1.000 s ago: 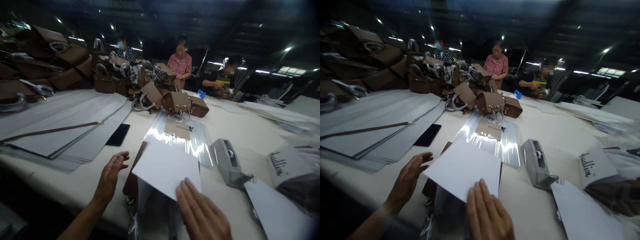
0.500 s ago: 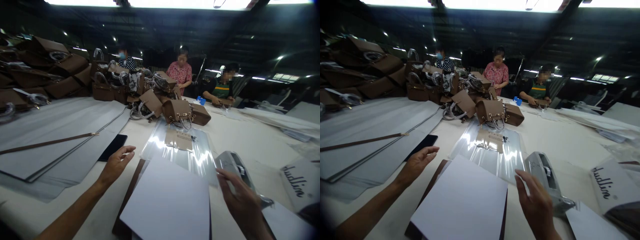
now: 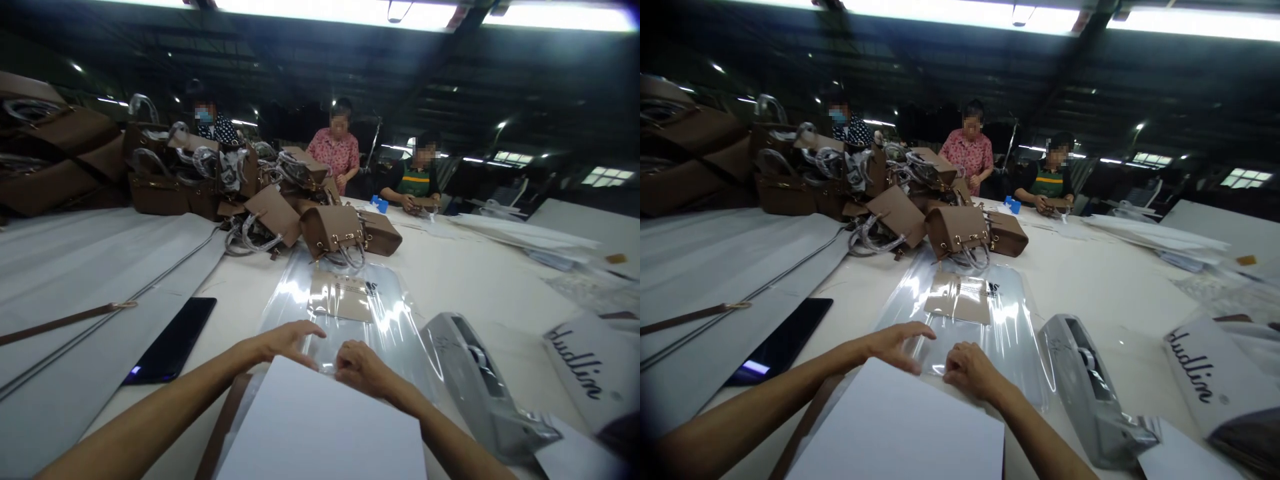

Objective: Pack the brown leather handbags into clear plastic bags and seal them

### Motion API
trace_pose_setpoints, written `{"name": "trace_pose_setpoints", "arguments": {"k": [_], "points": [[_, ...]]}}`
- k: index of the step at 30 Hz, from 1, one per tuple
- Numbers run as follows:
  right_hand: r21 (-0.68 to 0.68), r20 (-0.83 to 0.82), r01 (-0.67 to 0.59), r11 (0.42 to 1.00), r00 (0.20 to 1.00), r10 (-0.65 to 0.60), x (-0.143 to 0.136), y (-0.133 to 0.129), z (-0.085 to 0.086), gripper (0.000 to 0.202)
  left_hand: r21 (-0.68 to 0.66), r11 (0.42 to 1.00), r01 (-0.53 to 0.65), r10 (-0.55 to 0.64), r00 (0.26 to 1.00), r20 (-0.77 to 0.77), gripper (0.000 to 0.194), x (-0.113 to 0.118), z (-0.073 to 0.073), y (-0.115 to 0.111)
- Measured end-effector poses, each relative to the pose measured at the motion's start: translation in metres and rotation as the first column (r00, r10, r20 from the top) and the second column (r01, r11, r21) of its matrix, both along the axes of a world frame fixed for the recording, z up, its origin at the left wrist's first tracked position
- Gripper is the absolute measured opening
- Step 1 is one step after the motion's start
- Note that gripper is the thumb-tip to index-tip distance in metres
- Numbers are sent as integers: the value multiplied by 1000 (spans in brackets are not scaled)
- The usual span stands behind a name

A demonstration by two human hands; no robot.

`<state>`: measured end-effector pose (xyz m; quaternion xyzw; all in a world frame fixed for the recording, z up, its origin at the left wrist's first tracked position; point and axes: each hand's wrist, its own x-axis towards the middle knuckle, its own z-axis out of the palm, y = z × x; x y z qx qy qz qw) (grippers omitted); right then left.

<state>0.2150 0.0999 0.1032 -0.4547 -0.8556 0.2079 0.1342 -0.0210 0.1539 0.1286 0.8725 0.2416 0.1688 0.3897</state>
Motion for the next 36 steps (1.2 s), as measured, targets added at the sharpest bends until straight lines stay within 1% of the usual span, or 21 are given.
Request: {"name": "trace_pose_setpoints", "arguments": {"k": [2, 4, 6, 8, 9, 10, 13, 14, 15, 16, 19, 20, 21, 23, 25, 28, 30, 31, 32, 34, 36], "points": [[-25, -22, 21, 999, 1000, -22, 3, 3, 5, 5, 175, 983, 61, -48, 996, -76, 58, 2, -16, 3], [-41, -46, 50, 998, 998, -52, 5, 5, 9, 4, 324, 944, 66, -29, 992, -119, 51, 0, -29, 5], [-35, -63, 91, 995, 994, -93, 4, 8, 8, 20, 371, 928, 33, 10, 994, -113, 36, -3, -34, 6], [-30, -63, 122, 992, 990, -123, 2, 11, 4, 35, 373, 928, 2, 37, 995, -96, 29, -5, -34, 6], [-34, -57, 128, 991, 990, -130, 1, 14, 1, 35, 375, 927, -11, 47, 995, -87, 31, -5, -32, 6], [-45, -52, 128, 991, 990, -130, 0, 18, -2, 28, 376, 926, -24, 56, 996, -76, 36, -5, -30, 5], [-103, -65, 93, 990, 993, -100, 1, 32, -3, 10, 373, 927, -45, 71, 996, -58, 60, -4, -25, 4], [-128, -77, 75, 989, 993, -85, 3, 37, -1, 9, 368, 928, -58, 85, 995, -58, 67, -3, -24, 3], [-155, -92, 52, 987, 994, -67, 6, 43, 4, 13, 361, 929, -83, 110, 992, -54, 70, -3, -22, 3], [-179, -108, 27, 983, 993, -46, 8, 48, 10, 18, 353, 928, -118, 143, 989, -45, 66, -3, -20, 4], [-208, -146, -34, 978, 989, 4, 17, 62, 35, 34, 319, 918, -237, 246, 969, 11, 33, -4, -9, 8], [-198, -148, -39, 979, 989, 10, 19, 64, 44, 37, 309, 913, -267, 270, 962, 32, 30, -5, -4, 11], [-178, -144, -34, 983, 989, 8, 19, 65, 53, 40, 302, 909, -287, 286, 957, 48, 31, -6, 2, 14], [-103, -128, 15, 995, 991, -28, 16, 61, 67, 43, 290, 906, -309, 301, 951, 73, 35, -8, 15, 18], [8, -119, 83, 997, 990, -81, 9, 49, 73, 40, 286, 909, -302, 292, 953, 80, 36, -10, 26, 19], [240, -11, 116, 964, 993, -117, 2, 24, 69, 36, 290, 920, -264, 256, 964, 67, 35, -12, 37, 17], [337, 65, 118, 934, 987, -148, 6, 8, 62, 27, 302, 927, -224, 221, 974, 44, 31, -15, 40, 15], [343, 74, 126, 931, 984, -160, 10, 2, 58, 27, 309, 930, -201, 202, 979, 28, 28, -18, 40, 14], [317, 62, 137, 939, 984, -164, 14, -4, 55, 28, 314, 932, -178, 185, 983, 8, 25, -21, 39, 13], [223, 28, 145, 964, 987, -156, 24, -13, 51, 25, 323, 937, -135, 156, 987, -38, 20, -29, 38, 11], [137, -8, 169, 976, 985, -170, 30, -17, 48, 21, 328, 940, -94, 129, 988, -85, 17, -34, 38, 8]]}}
